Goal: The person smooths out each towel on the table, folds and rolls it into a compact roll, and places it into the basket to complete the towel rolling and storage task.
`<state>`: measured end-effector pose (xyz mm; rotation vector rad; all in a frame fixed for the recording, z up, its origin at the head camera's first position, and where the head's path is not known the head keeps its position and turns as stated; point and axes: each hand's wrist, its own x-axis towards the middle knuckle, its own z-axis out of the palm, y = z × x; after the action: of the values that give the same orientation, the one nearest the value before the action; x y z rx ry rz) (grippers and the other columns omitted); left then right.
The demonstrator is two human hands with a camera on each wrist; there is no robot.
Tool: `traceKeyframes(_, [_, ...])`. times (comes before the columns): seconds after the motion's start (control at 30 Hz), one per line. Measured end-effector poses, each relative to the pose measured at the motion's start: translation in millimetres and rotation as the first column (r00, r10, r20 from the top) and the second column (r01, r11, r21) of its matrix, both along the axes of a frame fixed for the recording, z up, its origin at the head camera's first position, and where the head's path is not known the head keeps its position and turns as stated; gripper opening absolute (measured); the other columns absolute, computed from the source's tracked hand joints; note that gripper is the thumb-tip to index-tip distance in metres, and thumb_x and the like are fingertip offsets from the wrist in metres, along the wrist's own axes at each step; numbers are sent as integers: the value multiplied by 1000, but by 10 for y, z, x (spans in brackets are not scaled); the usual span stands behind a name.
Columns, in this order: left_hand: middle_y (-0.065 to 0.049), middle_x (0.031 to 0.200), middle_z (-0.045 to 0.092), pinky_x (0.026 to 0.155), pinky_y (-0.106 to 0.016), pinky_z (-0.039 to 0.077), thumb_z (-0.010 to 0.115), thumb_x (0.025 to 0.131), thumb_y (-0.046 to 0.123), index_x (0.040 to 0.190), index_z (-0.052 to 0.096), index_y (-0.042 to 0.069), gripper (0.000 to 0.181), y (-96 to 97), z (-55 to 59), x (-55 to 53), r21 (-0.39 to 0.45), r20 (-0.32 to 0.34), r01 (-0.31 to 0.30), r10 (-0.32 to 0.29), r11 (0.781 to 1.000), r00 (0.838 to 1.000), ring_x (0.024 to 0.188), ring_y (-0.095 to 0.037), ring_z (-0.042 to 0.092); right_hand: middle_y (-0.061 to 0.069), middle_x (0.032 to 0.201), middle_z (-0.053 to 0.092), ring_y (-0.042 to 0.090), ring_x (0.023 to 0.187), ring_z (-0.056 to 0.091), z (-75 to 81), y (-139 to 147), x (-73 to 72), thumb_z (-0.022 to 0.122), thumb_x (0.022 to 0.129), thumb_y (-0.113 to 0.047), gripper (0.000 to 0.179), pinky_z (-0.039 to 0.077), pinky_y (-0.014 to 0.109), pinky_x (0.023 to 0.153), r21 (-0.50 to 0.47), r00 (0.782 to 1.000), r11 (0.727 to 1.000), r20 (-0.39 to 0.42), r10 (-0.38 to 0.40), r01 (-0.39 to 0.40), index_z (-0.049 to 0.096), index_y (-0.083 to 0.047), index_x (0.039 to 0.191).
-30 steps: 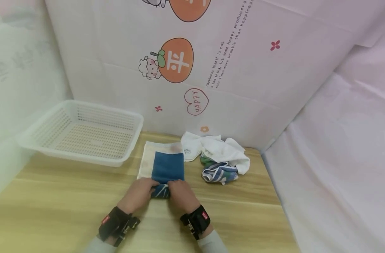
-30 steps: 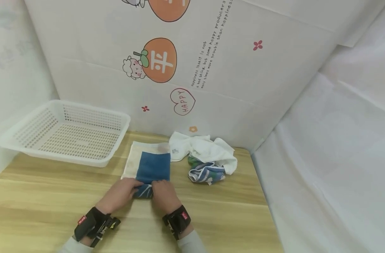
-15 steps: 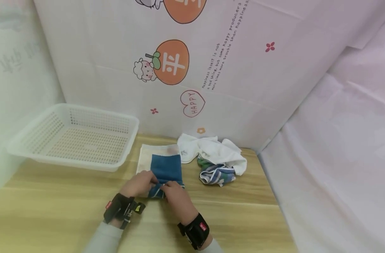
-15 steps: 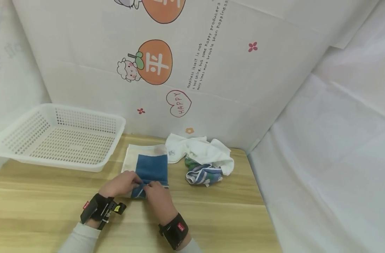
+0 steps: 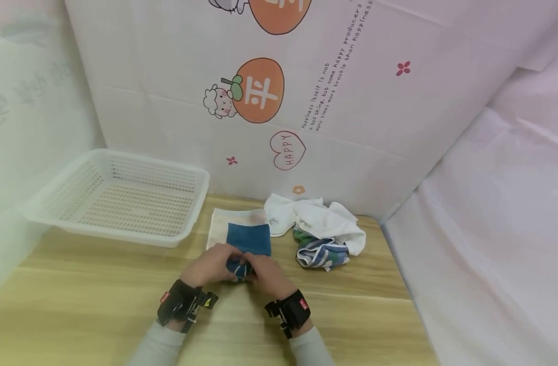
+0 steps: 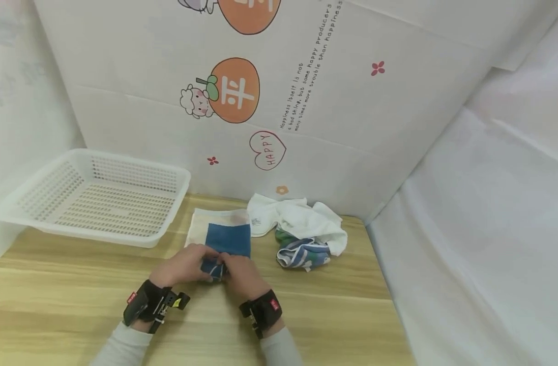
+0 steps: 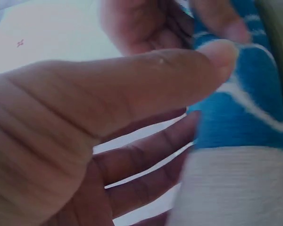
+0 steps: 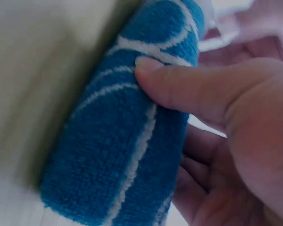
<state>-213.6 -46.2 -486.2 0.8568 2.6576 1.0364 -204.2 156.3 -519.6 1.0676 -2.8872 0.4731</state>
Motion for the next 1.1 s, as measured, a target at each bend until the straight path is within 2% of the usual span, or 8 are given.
traceKeyframes(0.13, [-9,103,75,85,-42,56,88,72,3,106,75,2,36,0,-50,3,-11,-6,50,-50,999,999,99,-30,68,0,112,71,11,97,66,101,71,-7,69,97,-13,26,53,29,85,-18,984,1000,180,11,-8,65,-15,122])
traceKeyframes(0.27, [-6,94,74,79,-38,56,87,74,7,97,76,5,25,-70,-113,-9,-31,-12,58,-58,998,998,90,-24,68,-3,113,72,5,94,63,142,41,-3,65,100,-15,23,51,26,85,-51,968,998,246,47,-36,69,-16,123])
traceKeyframes(0.43, [-7,98,75,82,-40,57,82,82,10,101,76,4,21,-141,-154,-65,-55,-7,63,-63,997,998,93,-26,69,2,114,71,12,101,65,246,-73,87,64,99,-6,23,54,25,86,-71,991,997,137,-7,17,73,-10,119])
traceKeyframes(0.57, [-9,104,75,84,-40,57,78,87,10,106,75,3,21,-154,-171,-126,-48,-4,84,-85,995,996,98,-28,69,1,106,72,14,96,67,369,-212,205,79,88,-8,20,55,24,80,25,996,996,15,-83,83,78,-11,108])
traceKeyframes(0.7, [-9,105,73,81,-38,57,76,90,10,109,73,3,20,-154,-182,-155,-33,5,66,-66,997,998,96,-27,69,0,98,71,13,88,65,302,-326,218,88,77,-11,29,54,25,75,114,992,987,-61,-106,113,78,-11,105])
traceKeyframes(0.83, [-8,100,72,79,-35,56,80,86,11,104,72,4,21,-120,-148,-133,-41,-40,35,-37,999,999,92,-23,68,0,95,71,14,88,66,143,-291,141,86,79,-7,30,54,28,78,88,995,992,-65,-79,85,74,-10,106])
traceKeyframes(1.0, [-9,100,74,83,-40,57,86,79,11,101,74,2,27,-49,-38,-36,-66,-55,-22,18,998,998,94,-25,69,-4,87,70,5,72,59,17,-76,3,71,94,-8,17,48,21,68,-94,997,996,80,18,-10,73,-13,110])
traceKeyframes(1.1, [-11,102,75,86,-45,57,86,76,7,102,75,0,29,-21,0,14,-90,-35,-43,40,995,999,97,-29,69,-7,83,66,0,64,52,-10,44,-59,61,102,-15,21,44,18,63,-197,976,979,202,88,-47,72,-14,120])
